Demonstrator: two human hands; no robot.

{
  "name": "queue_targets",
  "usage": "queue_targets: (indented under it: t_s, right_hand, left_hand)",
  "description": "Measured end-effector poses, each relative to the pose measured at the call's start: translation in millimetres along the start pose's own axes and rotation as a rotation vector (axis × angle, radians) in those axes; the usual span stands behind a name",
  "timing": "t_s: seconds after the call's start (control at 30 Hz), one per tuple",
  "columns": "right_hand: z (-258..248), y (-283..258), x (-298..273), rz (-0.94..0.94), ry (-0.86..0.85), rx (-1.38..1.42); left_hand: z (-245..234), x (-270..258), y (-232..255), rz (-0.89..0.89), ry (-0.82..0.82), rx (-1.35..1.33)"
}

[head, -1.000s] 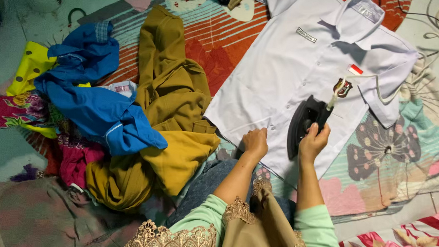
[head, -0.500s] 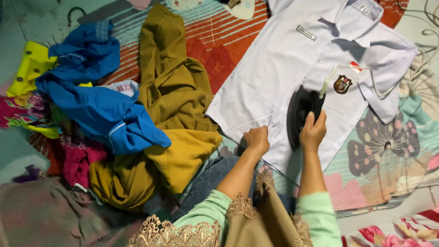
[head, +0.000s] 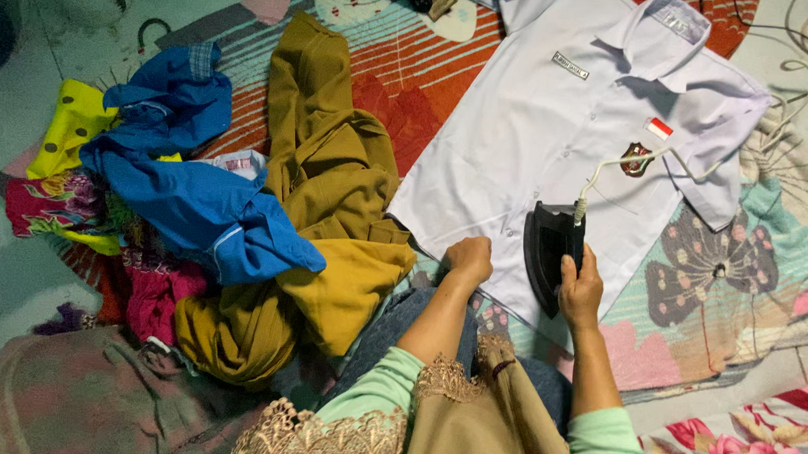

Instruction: The person irons a pair of maroon pants and a white short-sleeved shirt on a patterned mat on the floor. They use a black electric iron to smooth the fabric, frequently adjusting the garments and flipping them over to iron different sections.

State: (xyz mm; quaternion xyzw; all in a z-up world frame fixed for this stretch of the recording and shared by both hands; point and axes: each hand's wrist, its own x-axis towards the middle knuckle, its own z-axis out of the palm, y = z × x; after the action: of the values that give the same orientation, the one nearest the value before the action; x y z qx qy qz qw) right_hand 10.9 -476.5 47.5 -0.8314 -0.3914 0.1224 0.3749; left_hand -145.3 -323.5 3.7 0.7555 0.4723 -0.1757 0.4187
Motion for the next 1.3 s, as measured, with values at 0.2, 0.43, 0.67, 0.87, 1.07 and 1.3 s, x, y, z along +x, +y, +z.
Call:
queue_targets:
  t_s: [0.2, 0.43, 0.67, 0.87, 1.07, 1.3]
  right_hand:
    - [4.8, -16.5, 24.2, -0.018, -0.047, 0.038]
    - [5.3, -20.7, -13.9, -0.009, -0.032, -0.065]
    - [30.0, -24.4, 0.2, 0.096, 0.178, -0.211]
    - [60.7, -8.5, -4.8, 0.54, 0.272, 0.068]
    - [86.3, -10.6, -32.4, 0.576, 0.446, 0.506]
    - [87.6, 5.3, -0.6, 0.66, 0.572, 0.4]
  left_hand:
    - [-0.4, -3.0, 3.2, -0.008, 0.009, 0.027]
    - [-1.0, -6.5, -0.4, 0.009, 0.043, 0.036]
    - [-1.4, -5.0, -5.5, -0.014, 0.031, 0.039]
    - [12.1, 14.6, -25.8, 0.006, 0.297, -0.15]
    - [15.3, 27.2, -33.7, -0.012, 0.428, -0.277]
    - [-15.4, 9.7, -23.0, -0.025, 0.717, -0.477]
